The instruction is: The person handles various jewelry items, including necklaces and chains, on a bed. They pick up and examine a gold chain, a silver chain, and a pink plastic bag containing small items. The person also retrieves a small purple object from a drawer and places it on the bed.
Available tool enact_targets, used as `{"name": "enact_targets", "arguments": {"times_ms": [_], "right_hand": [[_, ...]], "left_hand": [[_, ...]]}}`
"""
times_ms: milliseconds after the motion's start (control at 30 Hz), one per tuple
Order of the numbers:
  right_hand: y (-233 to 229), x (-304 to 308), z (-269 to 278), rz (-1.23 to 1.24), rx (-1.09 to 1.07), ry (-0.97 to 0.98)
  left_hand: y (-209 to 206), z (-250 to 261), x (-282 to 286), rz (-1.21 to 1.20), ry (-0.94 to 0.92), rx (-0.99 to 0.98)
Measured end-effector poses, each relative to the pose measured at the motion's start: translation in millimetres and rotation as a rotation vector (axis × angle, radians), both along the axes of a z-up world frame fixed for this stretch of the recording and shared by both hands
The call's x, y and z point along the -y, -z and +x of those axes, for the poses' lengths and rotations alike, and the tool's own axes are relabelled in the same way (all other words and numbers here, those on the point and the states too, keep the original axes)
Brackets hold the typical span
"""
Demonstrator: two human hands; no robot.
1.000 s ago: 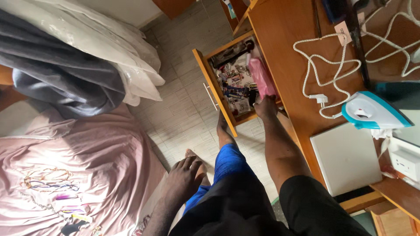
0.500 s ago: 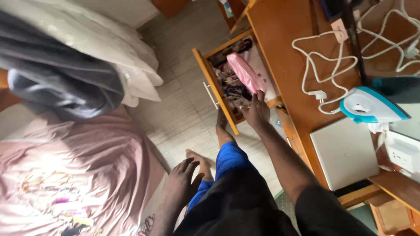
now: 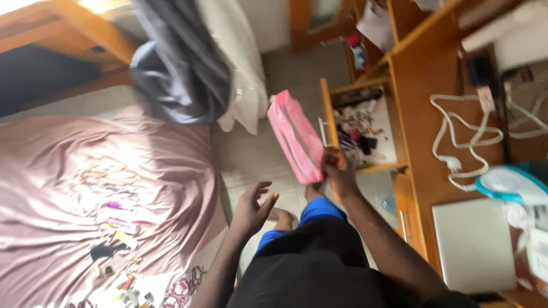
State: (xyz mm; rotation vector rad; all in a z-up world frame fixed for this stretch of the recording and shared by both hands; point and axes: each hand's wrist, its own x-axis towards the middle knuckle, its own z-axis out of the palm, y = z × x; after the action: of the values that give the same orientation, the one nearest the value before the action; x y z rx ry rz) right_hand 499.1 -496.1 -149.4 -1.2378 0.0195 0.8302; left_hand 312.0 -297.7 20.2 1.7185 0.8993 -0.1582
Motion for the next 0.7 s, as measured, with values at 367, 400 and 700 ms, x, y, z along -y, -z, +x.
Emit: {"name": "enact_targets", "arguments": {"times_ms": [367, 400, 700], "right_hand": [[-81, -92, -147, -0.073, 0.097, -1.053], [-88, -101, -158, -0.071, 0.168, -1.141], [-183, -179, -284, -0.01, 0.656, -1.43]], "left_hand": [[-9, -172, -18, -0.464, -0.821, 0.641], [-11, -191, -16, -0.453, -0.877, 0.649], [42, -316, 13, -0.172, -1.148, 0.414]]}}
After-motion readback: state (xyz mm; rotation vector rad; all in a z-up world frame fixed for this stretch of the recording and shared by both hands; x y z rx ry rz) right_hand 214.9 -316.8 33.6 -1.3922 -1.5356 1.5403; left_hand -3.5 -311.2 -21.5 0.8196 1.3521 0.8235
